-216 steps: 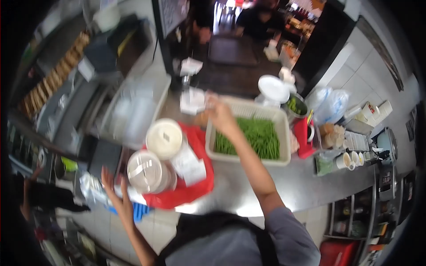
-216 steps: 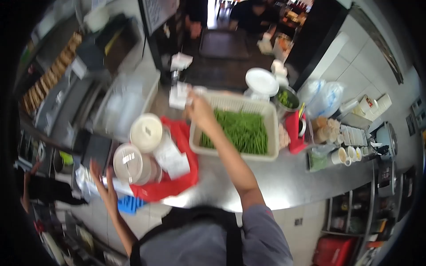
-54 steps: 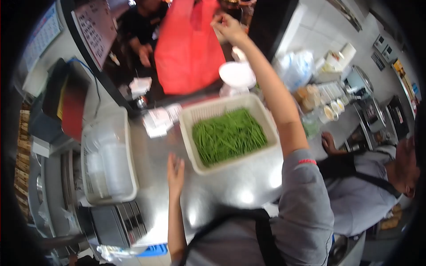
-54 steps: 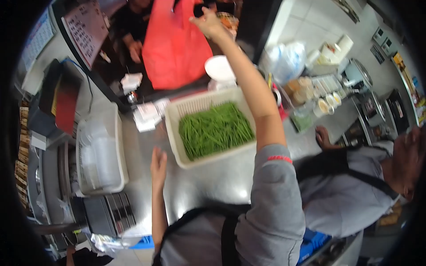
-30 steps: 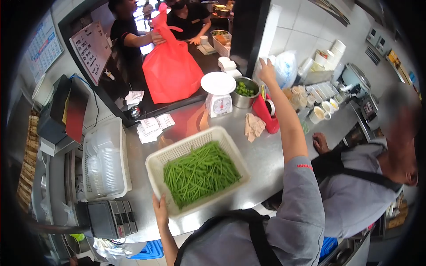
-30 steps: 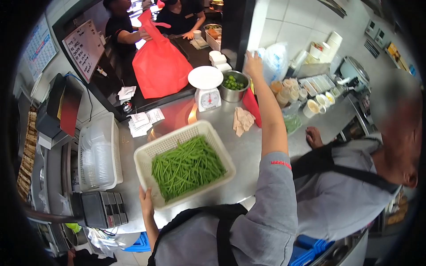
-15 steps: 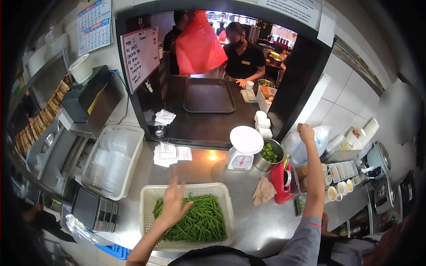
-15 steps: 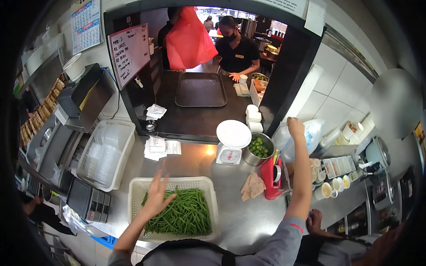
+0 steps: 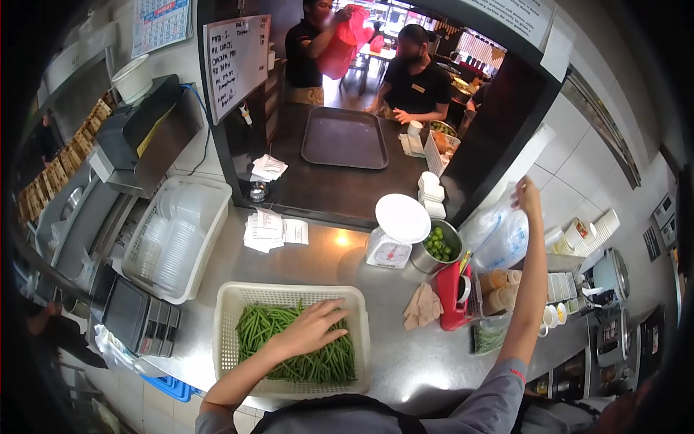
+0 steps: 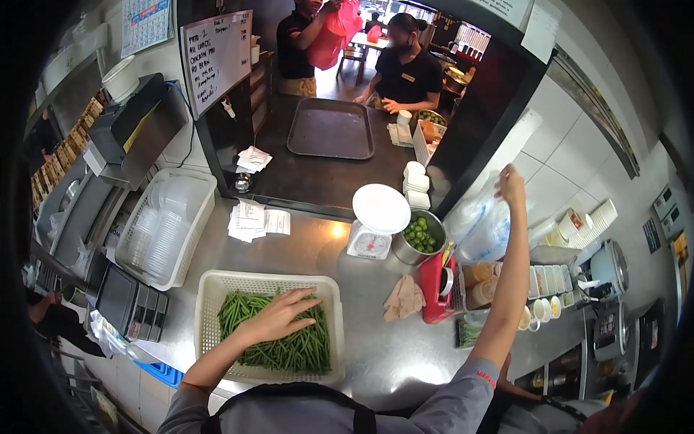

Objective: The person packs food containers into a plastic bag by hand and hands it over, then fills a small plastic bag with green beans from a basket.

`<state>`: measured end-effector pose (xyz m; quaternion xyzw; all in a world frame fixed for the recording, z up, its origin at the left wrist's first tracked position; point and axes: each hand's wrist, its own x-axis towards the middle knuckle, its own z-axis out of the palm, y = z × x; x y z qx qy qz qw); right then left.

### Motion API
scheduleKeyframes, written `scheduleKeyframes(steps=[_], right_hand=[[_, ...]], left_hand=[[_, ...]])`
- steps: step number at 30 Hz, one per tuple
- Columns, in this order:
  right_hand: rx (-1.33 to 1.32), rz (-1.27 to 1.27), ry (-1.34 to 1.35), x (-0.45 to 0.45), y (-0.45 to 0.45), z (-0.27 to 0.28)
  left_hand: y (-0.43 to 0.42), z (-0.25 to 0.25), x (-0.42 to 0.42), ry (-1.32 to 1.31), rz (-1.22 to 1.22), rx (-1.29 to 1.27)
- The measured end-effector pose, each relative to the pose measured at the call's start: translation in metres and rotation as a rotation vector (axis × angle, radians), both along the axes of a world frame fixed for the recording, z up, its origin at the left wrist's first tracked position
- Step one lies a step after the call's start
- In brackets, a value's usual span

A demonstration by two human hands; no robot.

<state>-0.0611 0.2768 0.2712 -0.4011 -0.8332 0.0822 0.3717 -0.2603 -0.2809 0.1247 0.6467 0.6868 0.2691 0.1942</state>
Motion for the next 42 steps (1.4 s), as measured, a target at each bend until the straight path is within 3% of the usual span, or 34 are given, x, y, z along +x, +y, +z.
scheduleKeyframes(steps=[1, 3, 5, 7, 11, 14, 17, 18, 21, 23, 25, 28, 29, 33, 36, 39, 42], right_hand=[[0.109, -0.057, -0.010, -0.002, -0.008, 0.016], [0.455, -0.266, 0.285, -0.015, -0.065, 0.059], [0.514, -0.016, 0.330, -0.037, -0.121, 0.088], [0.401, 0.141, 0.067, -0.070, -0.204, 0.101], [-0.049, 0.782, 0.068, -0.114, -0.389, 0.087], [-0.582, 1.136, 0.120, -0.125, -0.459, 0.063], [-0.890, 1.230, 0.192, -0.140, -0.478, 0.026], [-0.995, 1.216, 0.230, -0.144, -0.479, 0.014], [-0.794, 0.893, 0.371, -0.146, -0.455, -0.039], [-0.870, 0.556, 0.214, -0.126, -0.384, -0.109], [-0.897, 0.179, -0.177, -0.110, -0.339, -0.157], [-0.396, 0.010, -0.271, -0.091, -0.253, -0.270], [-0.461, 0.038, -0.057, -0.099, -0.274, -0.251], [-0.307, -0.059, 0.092, -0.128, -0.251, -0.260], [-0.259, -0.092, 0.103, -0.149, -0.241, -0.262], [-0.413, -0.354, -0.093, -0.173, -0.243, -0.252], [-0.514, -0.274, -0.198, -0.188, -0.233, -0.242]], left_hand=[[-0.004, 0.002, -0.001, -0.050, -0.027, -0.006], [-0.016, 0.008, -0.005, -0.146, -0.077, -0.015], [-0.026, 0.018, -0.002, -0.096, -0.066, 0.132], [-0.034, 0.028, -0.001, -0.141, -0.061, 0.231], [-0.048, 0.046, -0.004, -0.148, -0.037, 0.487], [-0.063, 0.048, 0.000, -0.217, 0.049, 0.590], [-0.087, 0.033, -0.008, -0.420, 0.194, 0.568], [-0.097, 0.025, -0.015, -0.514, 0.244, 0.595], [-0.136, -0.009, -0.028, -0.697, 0.444, 0.640], [-0.167, -0.031, -0.040, -0.572, 0.565, 0.553], [-0.190, -0.068, -0.045, -0.645, 0.643, 0.534], [-0.196, -0.072, -0.045, -0.649, 0.666, 0.552], [-0.197, -0.070, -0.042, -0.633, 0.659, 0.561], [-0.191, -0.067, -0.043, -0.568, 0.636, 0.548], [-0.192, -0.073, -0.043, -0.522, 0.608, 0.525], [-0.191, -0.068, -0.044, -0.497, 0.587, 0.490], [-0.190, -0.069, -0.044, -0.466, 0.566, 0.466]])
